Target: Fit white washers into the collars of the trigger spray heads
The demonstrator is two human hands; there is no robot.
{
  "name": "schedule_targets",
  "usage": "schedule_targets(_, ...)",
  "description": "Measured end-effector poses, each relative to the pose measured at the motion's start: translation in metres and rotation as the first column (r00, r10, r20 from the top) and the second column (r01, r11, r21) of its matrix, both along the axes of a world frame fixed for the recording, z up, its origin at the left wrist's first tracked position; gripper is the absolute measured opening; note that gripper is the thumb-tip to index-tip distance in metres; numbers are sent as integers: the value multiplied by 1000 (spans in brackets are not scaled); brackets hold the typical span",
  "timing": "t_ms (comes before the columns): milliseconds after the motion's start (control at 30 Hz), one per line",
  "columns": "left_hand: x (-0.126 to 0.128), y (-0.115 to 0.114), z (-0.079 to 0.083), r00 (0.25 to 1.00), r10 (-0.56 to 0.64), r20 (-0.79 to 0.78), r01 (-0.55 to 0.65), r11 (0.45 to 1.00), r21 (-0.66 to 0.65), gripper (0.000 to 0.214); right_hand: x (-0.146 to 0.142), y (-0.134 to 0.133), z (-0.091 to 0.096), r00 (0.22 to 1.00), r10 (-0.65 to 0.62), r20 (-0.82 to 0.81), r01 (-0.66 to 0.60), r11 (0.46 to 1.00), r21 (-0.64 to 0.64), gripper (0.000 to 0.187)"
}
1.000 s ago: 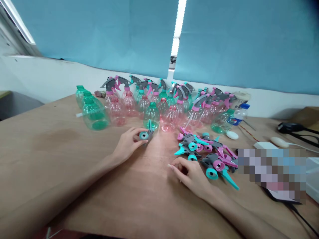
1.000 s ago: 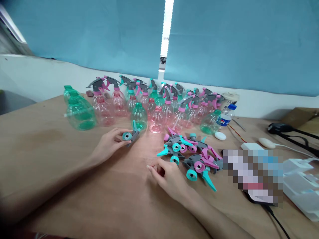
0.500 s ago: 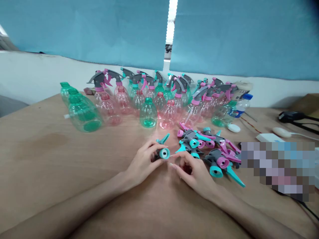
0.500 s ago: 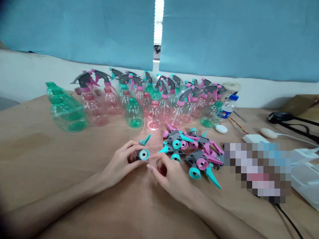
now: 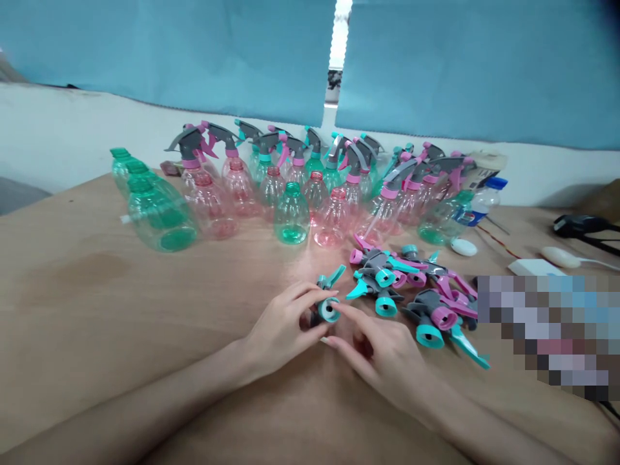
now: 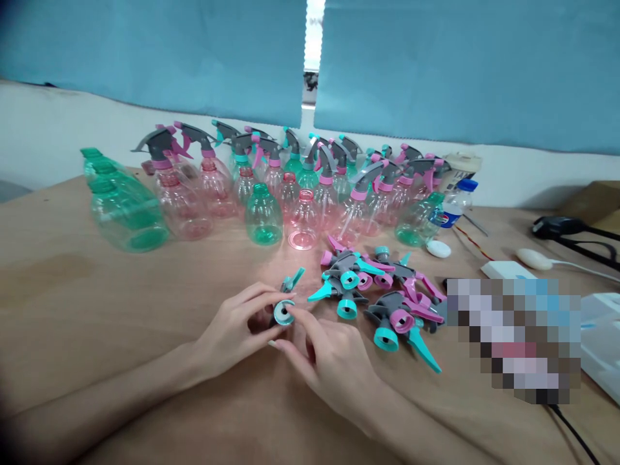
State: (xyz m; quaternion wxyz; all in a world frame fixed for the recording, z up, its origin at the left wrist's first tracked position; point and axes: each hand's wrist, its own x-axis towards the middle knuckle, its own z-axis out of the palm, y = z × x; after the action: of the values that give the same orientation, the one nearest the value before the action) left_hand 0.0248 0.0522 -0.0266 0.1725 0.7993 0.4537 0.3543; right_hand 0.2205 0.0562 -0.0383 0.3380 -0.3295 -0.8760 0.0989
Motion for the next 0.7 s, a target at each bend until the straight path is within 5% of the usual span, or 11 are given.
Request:
schedule_targets(367,1,-3,-4,999,-34,3,34,999,26,33,-4,0,2,999,-9,-38,14,991,133,34)
schedule_targets(700,-1,-1,-4,999,-53,-6,53,999,-13,37,-1,4,-1,999,27,38,-29,999,46,39)
